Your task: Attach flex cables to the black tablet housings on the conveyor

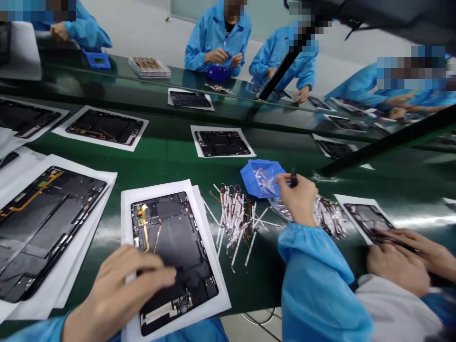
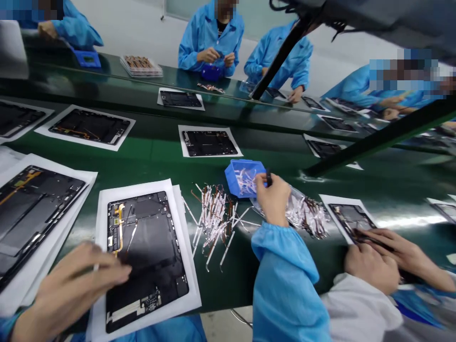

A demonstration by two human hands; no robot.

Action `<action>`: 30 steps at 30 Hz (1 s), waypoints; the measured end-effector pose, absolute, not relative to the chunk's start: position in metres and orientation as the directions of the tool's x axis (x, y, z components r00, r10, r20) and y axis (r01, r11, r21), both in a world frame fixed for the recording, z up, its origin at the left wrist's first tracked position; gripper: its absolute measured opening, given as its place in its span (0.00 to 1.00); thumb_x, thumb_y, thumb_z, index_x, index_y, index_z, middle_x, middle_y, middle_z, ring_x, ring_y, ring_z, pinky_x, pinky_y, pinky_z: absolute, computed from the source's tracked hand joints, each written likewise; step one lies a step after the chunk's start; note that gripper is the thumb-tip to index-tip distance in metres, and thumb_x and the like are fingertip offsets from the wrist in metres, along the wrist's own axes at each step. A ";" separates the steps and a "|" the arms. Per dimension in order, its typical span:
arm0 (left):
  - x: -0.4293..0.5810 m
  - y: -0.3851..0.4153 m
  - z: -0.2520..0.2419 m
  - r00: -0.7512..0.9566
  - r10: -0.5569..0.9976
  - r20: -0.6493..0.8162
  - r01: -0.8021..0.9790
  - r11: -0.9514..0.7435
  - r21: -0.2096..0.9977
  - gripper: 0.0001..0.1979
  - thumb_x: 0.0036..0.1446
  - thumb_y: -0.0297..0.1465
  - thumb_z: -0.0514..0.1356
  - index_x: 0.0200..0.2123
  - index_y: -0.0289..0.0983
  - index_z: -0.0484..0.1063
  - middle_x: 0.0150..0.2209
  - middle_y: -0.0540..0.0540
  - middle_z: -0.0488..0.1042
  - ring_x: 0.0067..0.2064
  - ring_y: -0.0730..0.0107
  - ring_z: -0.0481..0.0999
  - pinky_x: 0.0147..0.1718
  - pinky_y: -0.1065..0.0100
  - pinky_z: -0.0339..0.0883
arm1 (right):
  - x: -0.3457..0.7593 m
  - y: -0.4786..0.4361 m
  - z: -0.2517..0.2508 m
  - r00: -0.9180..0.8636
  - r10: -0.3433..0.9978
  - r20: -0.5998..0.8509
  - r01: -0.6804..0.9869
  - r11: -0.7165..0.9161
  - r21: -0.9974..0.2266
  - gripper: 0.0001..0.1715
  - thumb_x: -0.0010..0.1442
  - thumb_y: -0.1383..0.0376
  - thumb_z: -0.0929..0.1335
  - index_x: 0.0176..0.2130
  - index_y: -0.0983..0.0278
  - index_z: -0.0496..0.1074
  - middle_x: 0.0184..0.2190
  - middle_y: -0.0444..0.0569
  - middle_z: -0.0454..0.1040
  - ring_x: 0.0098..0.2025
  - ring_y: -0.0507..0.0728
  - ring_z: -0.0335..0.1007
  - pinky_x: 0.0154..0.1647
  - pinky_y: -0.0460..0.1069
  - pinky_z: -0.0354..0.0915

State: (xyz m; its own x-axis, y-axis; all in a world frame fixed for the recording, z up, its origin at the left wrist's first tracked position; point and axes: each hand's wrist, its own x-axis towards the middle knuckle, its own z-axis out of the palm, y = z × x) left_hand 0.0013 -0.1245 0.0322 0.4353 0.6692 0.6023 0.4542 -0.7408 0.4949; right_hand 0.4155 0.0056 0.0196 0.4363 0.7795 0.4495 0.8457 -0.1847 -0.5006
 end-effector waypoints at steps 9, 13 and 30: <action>0.018 -0.040 -0.009 0.467 0.851 0.240 0.561 -0.495 0.664 0.03 0.61 0.32 0.65 0.34 0.40 0.77 0.37 0.49 0.76 0.42 0.65 0.75 0.43 0.62 0.67 | 0.267 -0.120 -0.006 -0.124 0.910 0.397 0.782 0.336 -0.526 0.10 0.67 0.64 0.65 0.43 0.61 0.76 0.43 0.54 0.78 0.42 0.59 0.79 0.41 0.51 0.75; 0.016 -0.037 -0.018 0.502 0.851 0.152 0.607 -0.473 0.639 0.04 0.63 0.34 0.64 0.36 0.39 0.76 0.39 0.48 0.76 0.43 0.63 0.73 0.45 0.59 0.63 | 0.241 -0.137 -0.032 -0.199 0.923 0.328 0.796 0.347 -0.495 0.12 0.69 0.68 0.63 0.49 0.63 0.73 0.53 0.60 0.73 0.39 0.59 0.80 0.34 0.51 0.77; 0.012 -0.032 -0.018 0.544 0.834 0.089 0.609 -0.466 0.642 0.05 0.65 0.33 0.61 0.37 0.40 0.76 0.42 0.47 0.76 0.44 0.63 0.73 0.46 0.59 0.64 | 0.248 -0.138 -0.045 -0.264 0.938 0.226 0.785 0.345 -0.514 0.21 0.65 0.75 0.61 0.54 0.62 0.69 0.55 0.57 0.74 0.48 0.60 0.79 0.39 0.50 0.78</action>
State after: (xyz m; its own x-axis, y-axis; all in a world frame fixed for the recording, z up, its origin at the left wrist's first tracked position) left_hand 0.0125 -0.0316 -0.0178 0.5439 0.8344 0.0893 0.6087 -0.4655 0.6425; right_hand 0.2480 -0.1379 -0.0449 -0.2638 0.9376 0.2264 0.7853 0.3451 -0.5140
